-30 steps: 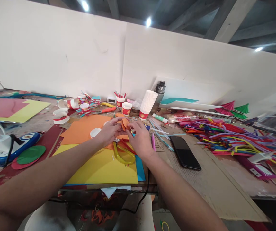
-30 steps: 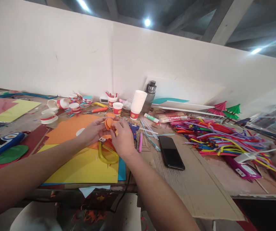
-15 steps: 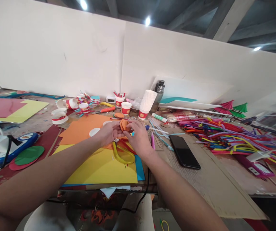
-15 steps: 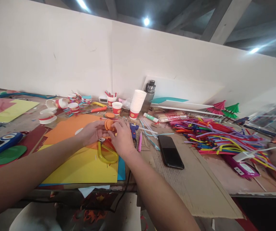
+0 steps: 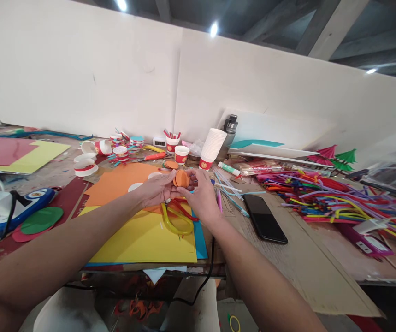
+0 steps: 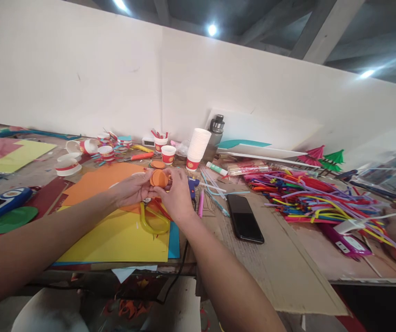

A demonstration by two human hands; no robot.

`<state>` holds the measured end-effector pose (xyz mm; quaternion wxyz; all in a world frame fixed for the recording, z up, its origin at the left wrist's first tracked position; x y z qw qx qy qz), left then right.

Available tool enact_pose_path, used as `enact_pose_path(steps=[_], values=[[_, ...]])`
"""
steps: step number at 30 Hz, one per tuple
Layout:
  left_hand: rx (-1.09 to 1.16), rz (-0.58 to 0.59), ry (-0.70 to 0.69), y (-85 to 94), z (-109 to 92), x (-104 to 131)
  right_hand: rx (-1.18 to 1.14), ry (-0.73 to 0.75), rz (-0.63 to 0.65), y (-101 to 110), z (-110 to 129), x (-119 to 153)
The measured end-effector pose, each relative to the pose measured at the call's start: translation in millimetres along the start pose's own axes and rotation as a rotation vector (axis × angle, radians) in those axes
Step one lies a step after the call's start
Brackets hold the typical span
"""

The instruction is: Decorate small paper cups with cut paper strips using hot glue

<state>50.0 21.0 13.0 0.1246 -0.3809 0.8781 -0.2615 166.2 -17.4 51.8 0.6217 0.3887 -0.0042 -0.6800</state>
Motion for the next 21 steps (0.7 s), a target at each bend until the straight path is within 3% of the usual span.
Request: enact_pose_path(steps=[5,13,21], values=[[-0.007,-0.029,0.007,8.3,2,0,0.046,0.035,0.021,-1,5,1],[-0.042,-0.064,0.079,22.1,1,-1,0.094,-0.064,0.094,-9,-9,0],[-0.033,-0.01,0.056,27.5,0,-4,0.022,-0.108,0.094,-12,-13,0]])
Point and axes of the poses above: each hand's wrist, its own x-axis away from the middle knuckle, its own y-axis out of the back of the hand, z = x × y, the point moved 6 cm from there along -x, towards the middle knuckle, and after that the axes turned 4 degrees about z, right-handed, at the moved point
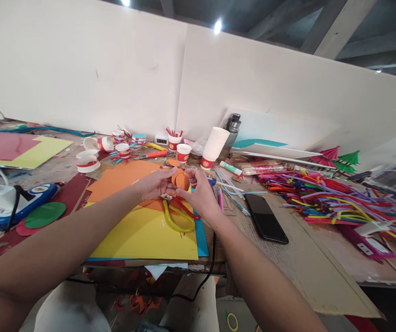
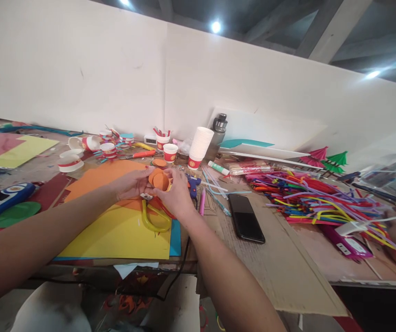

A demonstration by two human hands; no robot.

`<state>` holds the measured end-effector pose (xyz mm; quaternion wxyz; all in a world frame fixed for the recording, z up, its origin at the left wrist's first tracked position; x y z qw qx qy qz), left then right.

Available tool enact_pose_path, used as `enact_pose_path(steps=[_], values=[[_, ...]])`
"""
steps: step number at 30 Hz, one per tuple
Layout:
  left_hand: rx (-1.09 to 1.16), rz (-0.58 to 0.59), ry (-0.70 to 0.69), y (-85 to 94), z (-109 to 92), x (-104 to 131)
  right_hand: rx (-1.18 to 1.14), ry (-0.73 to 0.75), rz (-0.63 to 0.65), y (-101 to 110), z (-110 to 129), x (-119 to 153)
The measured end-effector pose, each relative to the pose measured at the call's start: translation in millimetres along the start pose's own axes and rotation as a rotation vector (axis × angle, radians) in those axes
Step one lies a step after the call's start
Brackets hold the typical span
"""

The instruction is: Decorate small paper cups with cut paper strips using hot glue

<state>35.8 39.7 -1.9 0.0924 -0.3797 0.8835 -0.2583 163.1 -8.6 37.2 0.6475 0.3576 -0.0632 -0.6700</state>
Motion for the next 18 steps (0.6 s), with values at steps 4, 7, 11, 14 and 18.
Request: enact_pose_path(steps=[4,7,11,14,18], values=[[0.008,0.008,0.004,-3.7,-1,2,0.022,-0.007,-0.014,2,3,2],[0.033,0.027,0.004,-9.9,-5,4,0.027,0.046,-0.047,6,9,3],[0.069,0.006,-0.008,-14.2,-7,7,0.028,0.119,-0.064,7,15,4],[0.1,-0.005,0.013,-16.5,-3,7,0.053,0.174,-0.052,5,19,6],[0.109,0.001,0.02,-21.7,4,4,0.093,0.189,-0.037,2,20,7]])
Point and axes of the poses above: each hand's wrist, its own x-axis away from the middle knuckle, its own y-axis out of the back of the hand, z = x × y, the point moved 6 cm from there along -x, towards the middle knuckle, and after that the axes turned 4 degrees about z, right-handed, at the moved point
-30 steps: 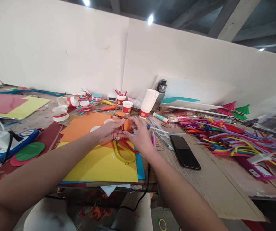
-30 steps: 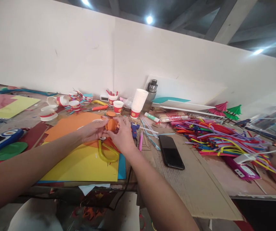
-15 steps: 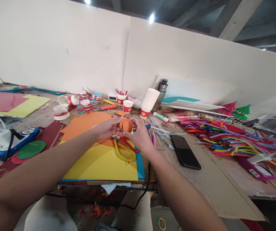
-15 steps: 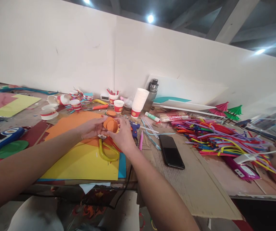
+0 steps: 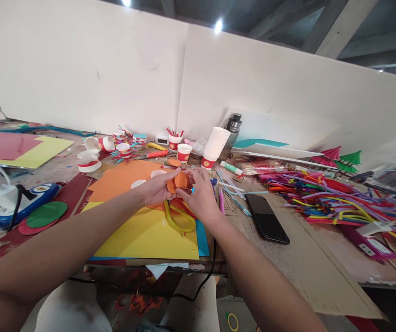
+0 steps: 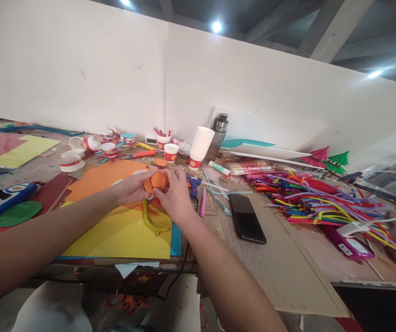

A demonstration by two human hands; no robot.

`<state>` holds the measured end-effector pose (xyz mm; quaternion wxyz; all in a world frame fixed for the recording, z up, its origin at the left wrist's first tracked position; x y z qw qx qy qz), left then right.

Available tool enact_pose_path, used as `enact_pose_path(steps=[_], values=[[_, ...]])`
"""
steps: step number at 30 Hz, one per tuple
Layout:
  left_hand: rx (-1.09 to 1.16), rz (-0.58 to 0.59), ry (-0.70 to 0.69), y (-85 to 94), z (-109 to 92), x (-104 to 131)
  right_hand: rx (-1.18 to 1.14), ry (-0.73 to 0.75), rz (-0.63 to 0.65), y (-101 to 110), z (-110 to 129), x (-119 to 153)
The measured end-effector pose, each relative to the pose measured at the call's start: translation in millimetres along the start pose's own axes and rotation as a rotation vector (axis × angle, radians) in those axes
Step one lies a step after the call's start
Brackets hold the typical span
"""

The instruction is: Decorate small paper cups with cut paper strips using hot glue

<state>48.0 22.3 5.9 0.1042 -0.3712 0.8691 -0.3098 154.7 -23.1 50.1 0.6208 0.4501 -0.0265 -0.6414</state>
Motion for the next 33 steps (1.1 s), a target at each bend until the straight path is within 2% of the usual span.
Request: enact_pose_path(steps=[5,10,16,22,28,33], values=[[-0.048,-0.05,-0.057,-1.0,-1,0,0.065,0.027,-0.009,2,2,-1],[-0.106,-0.018,-0.113,-4.4,-6,4,0.09,0.042,-0.01,2,3,-1],[-0.157,-0.06,-0.099,2.3,-5,4,0.097,0.021,-0.027,2,2,0],[-0.176,-0.05,-0.081,-0.3,-3,5,0.128,0.035,0.019,1,5,0],[-0.182,-0.054,-0.07,1.0,-5,5,-0.01,-0.053,-0.006,5,-1,-2],[-0.132,-0.112,-0.049,7.3,-6,5,-0.128,-0.113,0.01,5,-5,-4]])
Point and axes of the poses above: each hand's wrist, its own x-axis away from the middle knuckle, its own y-axis out of the back of the hand, z = x × y, the point moved 6 cm from there along -x, towards the middle knuckle, and after that the axes turned 4 degrees about z, right-handed, at the moved point
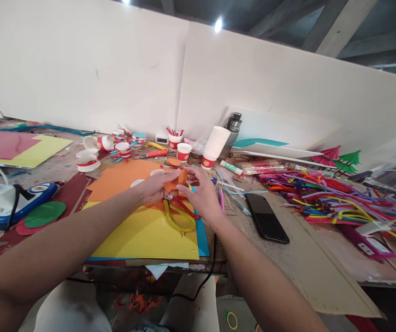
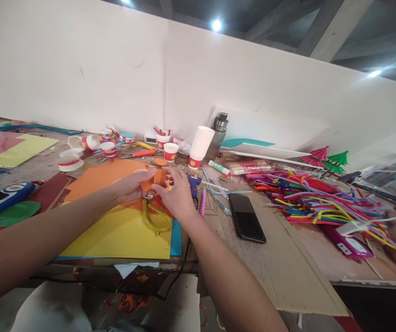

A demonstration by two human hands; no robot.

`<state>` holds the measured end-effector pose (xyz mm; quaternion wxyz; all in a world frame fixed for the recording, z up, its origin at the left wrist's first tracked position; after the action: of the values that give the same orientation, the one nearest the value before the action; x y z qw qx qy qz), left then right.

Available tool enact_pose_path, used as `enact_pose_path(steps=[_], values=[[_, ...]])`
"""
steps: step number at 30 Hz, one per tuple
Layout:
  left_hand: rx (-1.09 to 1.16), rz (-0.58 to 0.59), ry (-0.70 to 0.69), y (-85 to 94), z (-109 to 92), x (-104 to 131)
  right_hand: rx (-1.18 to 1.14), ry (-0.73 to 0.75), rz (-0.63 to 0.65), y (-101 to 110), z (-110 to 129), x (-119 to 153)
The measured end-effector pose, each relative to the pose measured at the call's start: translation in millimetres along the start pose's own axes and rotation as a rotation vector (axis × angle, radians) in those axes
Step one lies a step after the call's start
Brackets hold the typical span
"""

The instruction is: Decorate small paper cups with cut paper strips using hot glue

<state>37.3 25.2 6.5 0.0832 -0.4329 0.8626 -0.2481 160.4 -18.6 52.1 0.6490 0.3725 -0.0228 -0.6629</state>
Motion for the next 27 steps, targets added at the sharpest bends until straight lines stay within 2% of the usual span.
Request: enact_pose_path(steps=[5,13,20,27], values=[[0.004,-0.012,-0.011,2.8,-0.9,-0.4,-0.087,-0.047,0.037,-1.1,-2.6,-0.9],[-0.009,-0.019,-0.018,5.0,-1.1,-0.1,-0.1,-0.055,0.034,-2.1,-5.6,-0.4],[-0.046,0.014,-0.029,3.1,-2.1,-0.6,-0.038,-0.017,-0.011,-0.9,-2.5,0.4],[-0.123,0.02,-0.066,3.1,-3.8,-0.1,-0.005,-0.004,-0.002,-2.7,-5.1,0.7]])
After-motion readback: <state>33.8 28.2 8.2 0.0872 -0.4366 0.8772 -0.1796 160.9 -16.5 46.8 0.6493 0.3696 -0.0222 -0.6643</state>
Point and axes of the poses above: each hand's wrist, its own x-axis away from the middle knuckle, its own y-axis out of the back of the hand, z = x × y, the point moved 6 cm from there along -x, towards the middle knuckle, and after that the axes turned 4 degrees about z, right-handed, at the moved point
